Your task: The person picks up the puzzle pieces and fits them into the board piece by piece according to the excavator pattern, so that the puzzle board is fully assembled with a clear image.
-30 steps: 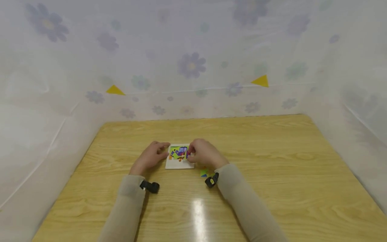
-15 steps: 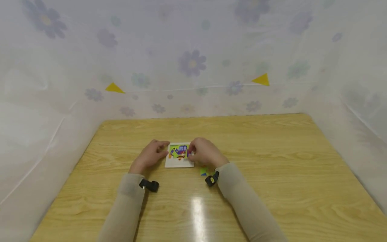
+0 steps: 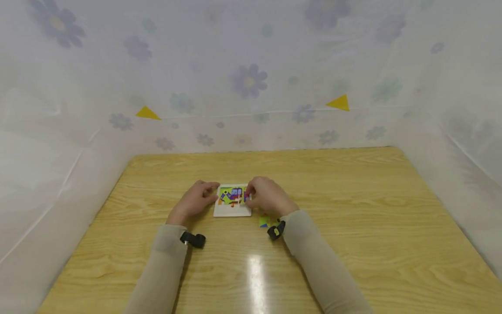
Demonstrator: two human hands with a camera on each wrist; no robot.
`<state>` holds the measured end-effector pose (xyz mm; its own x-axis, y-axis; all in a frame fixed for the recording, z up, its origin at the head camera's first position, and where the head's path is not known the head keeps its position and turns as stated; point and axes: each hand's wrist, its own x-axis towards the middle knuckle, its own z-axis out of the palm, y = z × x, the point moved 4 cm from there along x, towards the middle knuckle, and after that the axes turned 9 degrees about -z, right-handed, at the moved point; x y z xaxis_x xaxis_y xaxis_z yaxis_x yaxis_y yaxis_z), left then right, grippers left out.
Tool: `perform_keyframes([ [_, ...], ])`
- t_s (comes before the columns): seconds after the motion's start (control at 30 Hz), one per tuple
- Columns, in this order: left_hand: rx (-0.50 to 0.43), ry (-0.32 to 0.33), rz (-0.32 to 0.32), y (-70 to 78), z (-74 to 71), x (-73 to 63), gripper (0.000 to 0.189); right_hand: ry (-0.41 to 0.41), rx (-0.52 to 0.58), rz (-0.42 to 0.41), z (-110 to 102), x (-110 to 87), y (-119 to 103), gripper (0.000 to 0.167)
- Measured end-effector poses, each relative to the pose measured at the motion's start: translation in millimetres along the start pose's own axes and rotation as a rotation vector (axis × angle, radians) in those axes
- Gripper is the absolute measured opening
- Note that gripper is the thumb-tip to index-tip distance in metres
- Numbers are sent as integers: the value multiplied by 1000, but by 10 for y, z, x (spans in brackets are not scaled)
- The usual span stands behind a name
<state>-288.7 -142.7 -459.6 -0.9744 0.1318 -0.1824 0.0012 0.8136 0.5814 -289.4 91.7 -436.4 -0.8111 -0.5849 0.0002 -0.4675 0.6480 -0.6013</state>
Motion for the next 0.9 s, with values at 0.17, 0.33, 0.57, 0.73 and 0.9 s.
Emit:
perform_keyframes([
  [0.17, 4, -2, -8, -10, 11, 5, 46, 21, 21, -4, -66, -24, 14, 20],
  [0.33, 4, 0, -4, -13, 7, 5, 46, 27, 24, -30, -135, -35, 33, 18],
  [0.57, -2, -2, -4, -19, 6, 7, 46, 8, 26, -46, -109, -22, 34, 21],
  [0.73, -5, -8, -8, -13, 6, 4, 46, -18, 23, -44, -41, -14, 8, 24],
  [0.9, -5, -8, 6, 4, -5, -4, 46, -26, 27, -36, -4, -8, -1, 25],
])
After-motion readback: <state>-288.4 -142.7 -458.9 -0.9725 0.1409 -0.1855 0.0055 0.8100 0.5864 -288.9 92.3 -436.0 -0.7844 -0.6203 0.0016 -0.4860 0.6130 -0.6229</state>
